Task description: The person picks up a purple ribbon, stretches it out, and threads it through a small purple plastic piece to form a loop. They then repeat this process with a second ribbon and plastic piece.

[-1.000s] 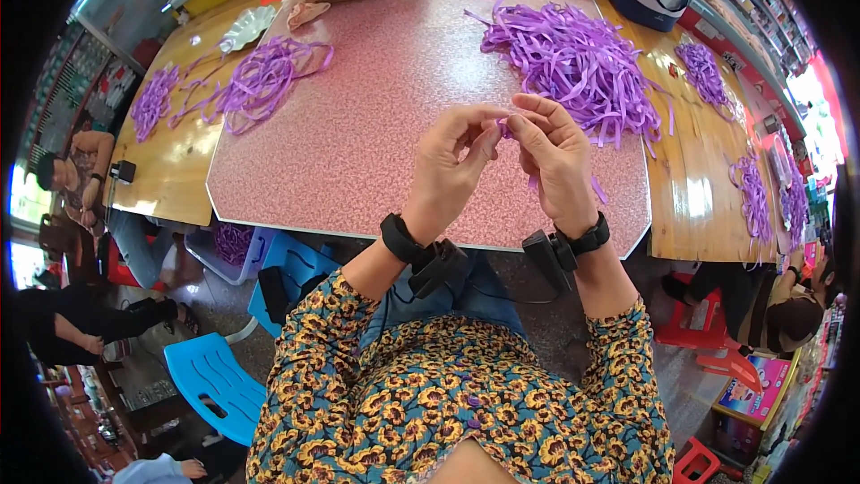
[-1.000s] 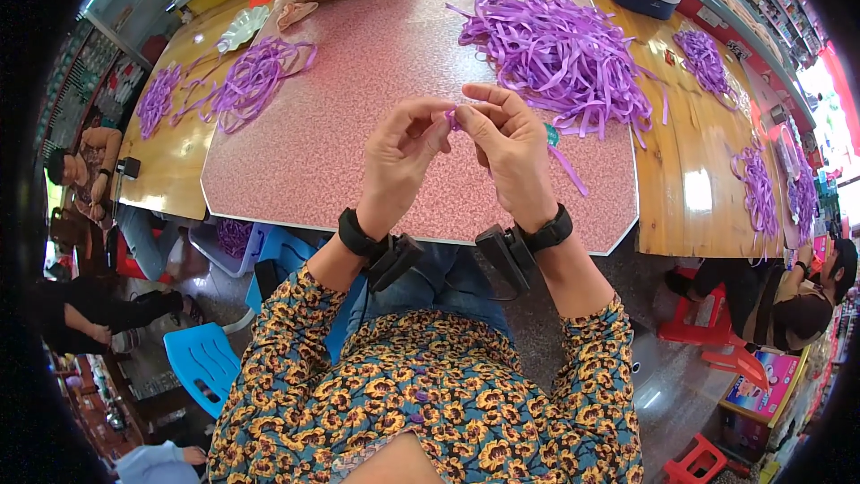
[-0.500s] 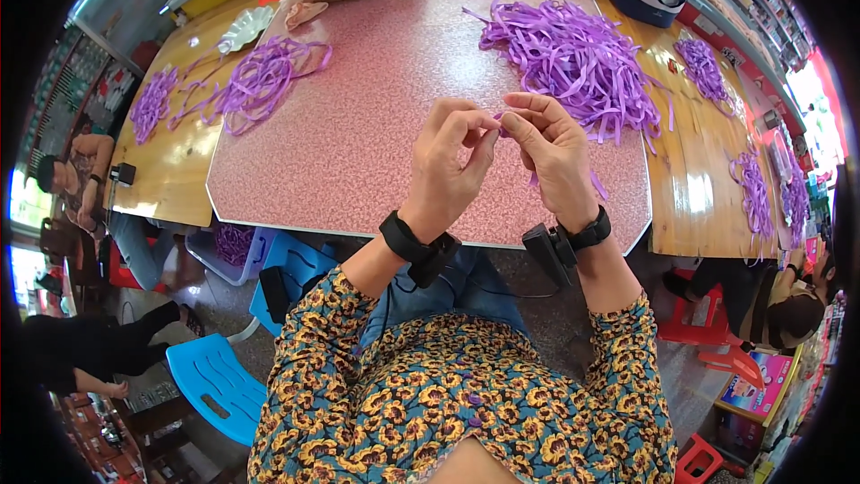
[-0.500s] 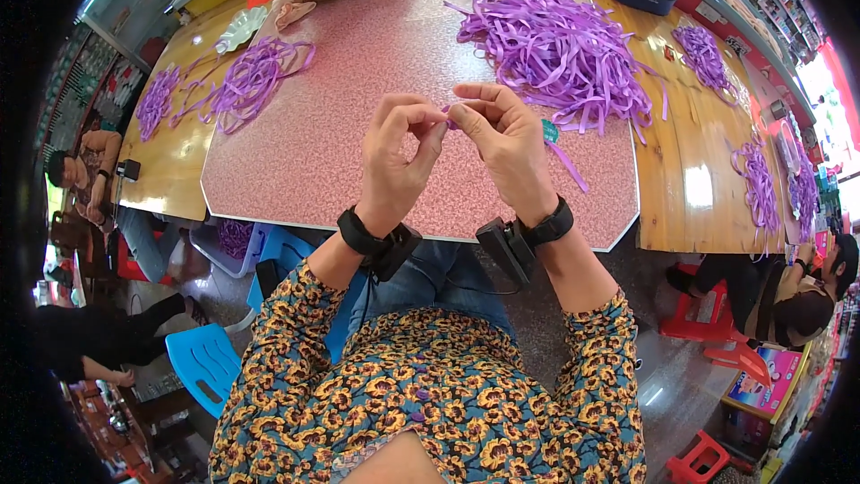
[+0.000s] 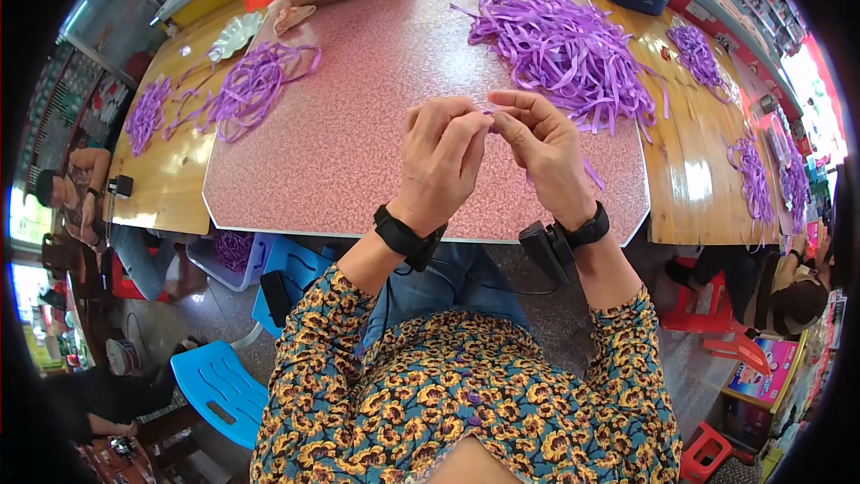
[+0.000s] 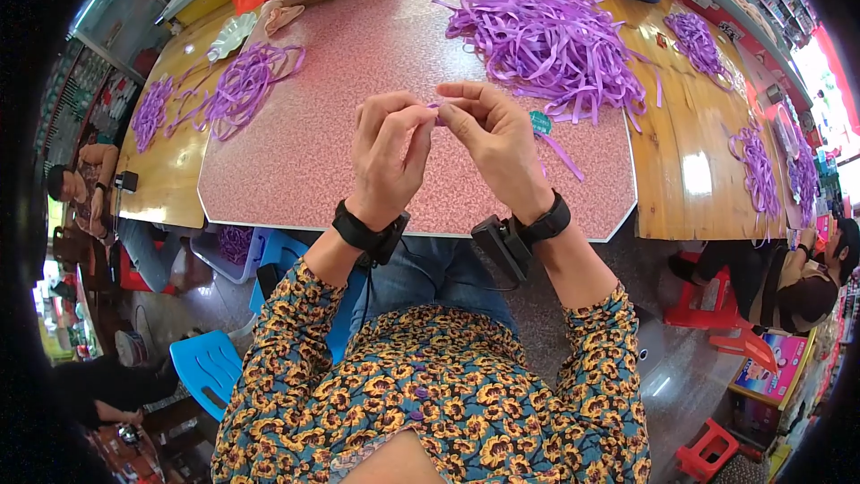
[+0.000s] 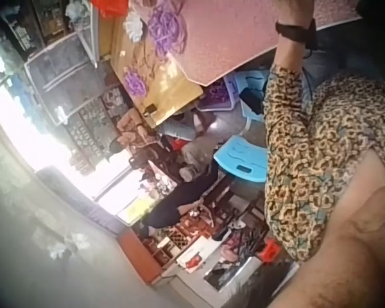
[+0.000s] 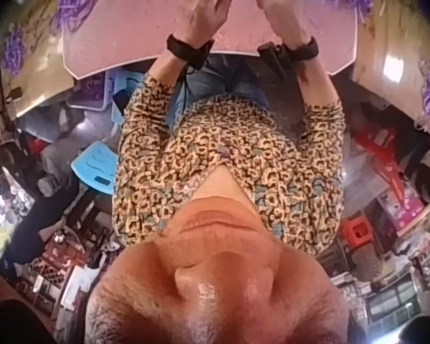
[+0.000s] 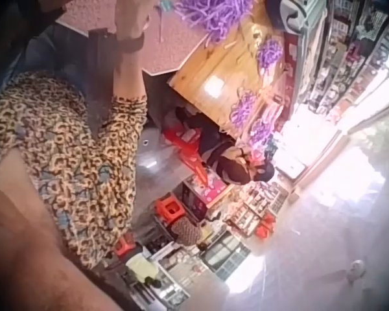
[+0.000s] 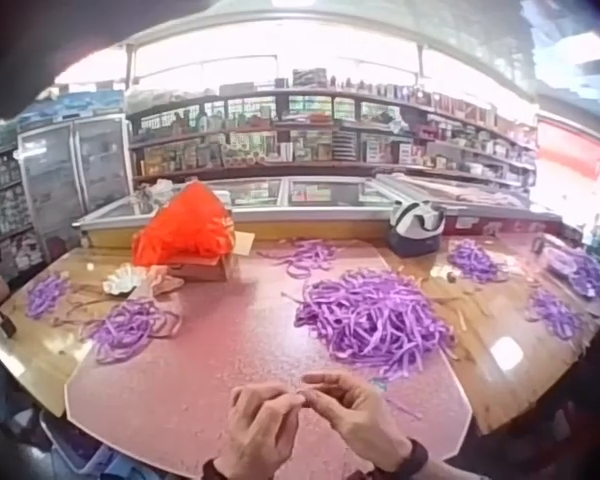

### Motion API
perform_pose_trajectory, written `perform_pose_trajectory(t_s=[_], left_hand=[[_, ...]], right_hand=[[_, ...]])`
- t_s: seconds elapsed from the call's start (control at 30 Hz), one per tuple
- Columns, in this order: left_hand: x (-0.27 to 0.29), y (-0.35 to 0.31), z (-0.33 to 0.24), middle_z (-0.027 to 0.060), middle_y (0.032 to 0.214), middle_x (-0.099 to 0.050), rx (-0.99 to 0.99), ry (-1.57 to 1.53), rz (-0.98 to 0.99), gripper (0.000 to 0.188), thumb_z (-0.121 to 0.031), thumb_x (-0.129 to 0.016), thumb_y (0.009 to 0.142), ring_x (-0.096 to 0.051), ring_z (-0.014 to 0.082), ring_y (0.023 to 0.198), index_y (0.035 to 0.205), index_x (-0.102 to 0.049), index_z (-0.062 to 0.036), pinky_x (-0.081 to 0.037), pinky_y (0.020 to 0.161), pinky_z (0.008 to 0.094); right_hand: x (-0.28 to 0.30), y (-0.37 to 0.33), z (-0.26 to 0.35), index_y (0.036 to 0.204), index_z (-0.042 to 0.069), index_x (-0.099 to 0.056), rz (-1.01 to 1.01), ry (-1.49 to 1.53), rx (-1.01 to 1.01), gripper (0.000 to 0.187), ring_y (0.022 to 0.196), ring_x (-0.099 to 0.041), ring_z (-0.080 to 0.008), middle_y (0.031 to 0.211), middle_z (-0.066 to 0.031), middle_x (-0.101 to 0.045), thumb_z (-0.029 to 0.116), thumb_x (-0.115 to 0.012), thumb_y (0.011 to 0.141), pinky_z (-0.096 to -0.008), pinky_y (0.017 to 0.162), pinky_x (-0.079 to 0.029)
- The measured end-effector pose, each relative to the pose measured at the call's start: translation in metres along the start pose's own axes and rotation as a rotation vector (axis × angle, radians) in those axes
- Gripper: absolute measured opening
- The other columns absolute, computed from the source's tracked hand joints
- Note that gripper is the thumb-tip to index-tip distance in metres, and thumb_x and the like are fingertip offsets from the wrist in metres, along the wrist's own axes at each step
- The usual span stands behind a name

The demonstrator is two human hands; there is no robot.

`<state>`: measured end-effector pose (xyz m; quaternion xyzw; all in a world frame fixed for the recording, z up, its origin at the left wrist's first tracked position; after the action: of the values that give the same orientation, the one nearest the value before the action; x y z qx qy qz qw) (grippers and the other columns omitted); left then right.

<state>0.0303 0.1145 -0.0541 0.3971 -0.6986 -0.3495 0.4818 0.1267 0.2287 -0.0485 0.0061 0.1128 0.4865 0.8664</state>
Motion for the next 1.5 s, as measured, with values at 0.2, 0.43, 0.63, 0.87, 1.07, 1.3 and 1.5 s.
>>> perform_pose_trajectory(t_s=[0.2,0.43,0.63,0.87,1.07,1.3,1.5], left_hand=[[0.001,-0.007,-0.009,0.0106,0.094,-0.059,0.169,-0.188,0.033,0.02,0.005,-0.067,0.082,-0.057,0.0248,0.083,0.098,-0.06,-0.0037,-0.047,0.075,0.031],[-0.004,-0.004,-0.007,0.0093,0.095,-0.06,0.43,-0.374,0.032,0.019,0.001,-0.066,0.086,-0.059,0.0173,0.083,0.103,-0.058,-0.0018,-0.049,0.073,0.029],[-0.01,-0.001,-0.004,0.0109,0.093,-0.062,0.464,-0.413,0.041,0.019,0.003,-0.069,0.082,-0.065,0.0193,0.079,0.099,-0.062,-0.0005,-0.052,0.069,0.0288],[-0.01,-0.003,0.001,0.0095,0.094,-0.063,0.464,-0.417,0.016,0.019,0.004,-0.069,0.083,-0.062,0.0146,0.081,0.101,-0.065,-0.0015,-0.05,0.071,0.0257],[-0.009,-0.003,0.0,0.0092,0.094,-0.058,0.323,-0.239,0.041,0.018,0.006,-0.066,0.083,-0.059,0.0155,0.076,0.098,-0.06,-0.0018,-0.049,0.068,0.0262],[-0.016,-0.007,0.002,0.01,0.097,-0.057,0.583,-0.623,0.032,0.019,0.006,-0.067,0.082,-0.058,0.0183,0.081,0.096,-0.057,-0.0022,-0.049,0.069,0.027],[-0.005,0.001,-0.001,0.0085,0.098,-0.058,0.093,-0.035,0.037,0.023,0.001,-0.068,0.076,-0.058,0.0232,0.082,0.095,-0.058,-0.0062,-0.045,0.071,0.0343]], right_hand=[[0.009,0.002,-0.001,0.119,0.003,-0.06,-0.129,-0.045,0.088,0.028,0.058,-0.041,0.0026,0.087,0.0024,-0.065,0.013,-0.064,0.093,-0.0142,0.048,-0.029],[0.009,-0.003,0.0,0.121,0.0,-0.057,-0.109,-0.255,0.18,0.03,0.08,-0.057,-0.0033,0.094,-0.0017,-0.066,0.002,-0.063,0.092,-0.0163,0.067,-0.045],[0.008,-0.007,0.005,0.126,0.001,-0.054,-0.109,-0.258,0.205,0.035,0.081,-0.058,-0.0036,0.095,-0.0016,-0.066,0.001,-0.062,0.092,-0.0165,0.068,-0.045],[0.007,-0.01,0.007,0.131,0.004,-0.052,-0.136,-0.056,0.024,0.042,0.074,-0.054,0.0008,0.096,-0.001,-0.067,0.002,-0.063,0.091,-0.0138,0.058,-0.038],[0.005,-0.006,0.002,0.128,0.003,-0.054,-0.146,-0.171,0.076,0.04,0.079,-0.058,-0.0032,0.096,-0.0029,-0.067,0.004,-0.065,0.09,-0.0167,0.066,-0.044],[0.009,-0.002,0.005,0.125,0.002,-0.056,-0.139,-0.036,-0.044,0.036,0.08,-0.057,-0.0035,0.095,-0.0019,-0.066,0.004,-0.065,0.09,-0.0169,0.067,-0.043],[0.008,-0.002,0.008,0.123,0.002,-0.057,-0.109,-0.008,-0.085,0.036,0.072,-0.055,-0.0026,0.09,-0.0011,-0.066,0.008,-0.067,0.09,-0.0164,0.061,-0.042]])
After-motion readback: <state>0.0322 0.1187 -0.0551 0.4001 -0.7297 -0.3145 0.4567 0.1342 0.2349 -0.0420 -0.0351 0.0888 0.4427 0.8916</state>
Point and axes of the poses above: each hand's wrist, its own y-axis towards the middle knuckle, its own x-axis out of the back of the hand, z = x × y, the point moved 2 cm from there along y, towards the middle knuckle
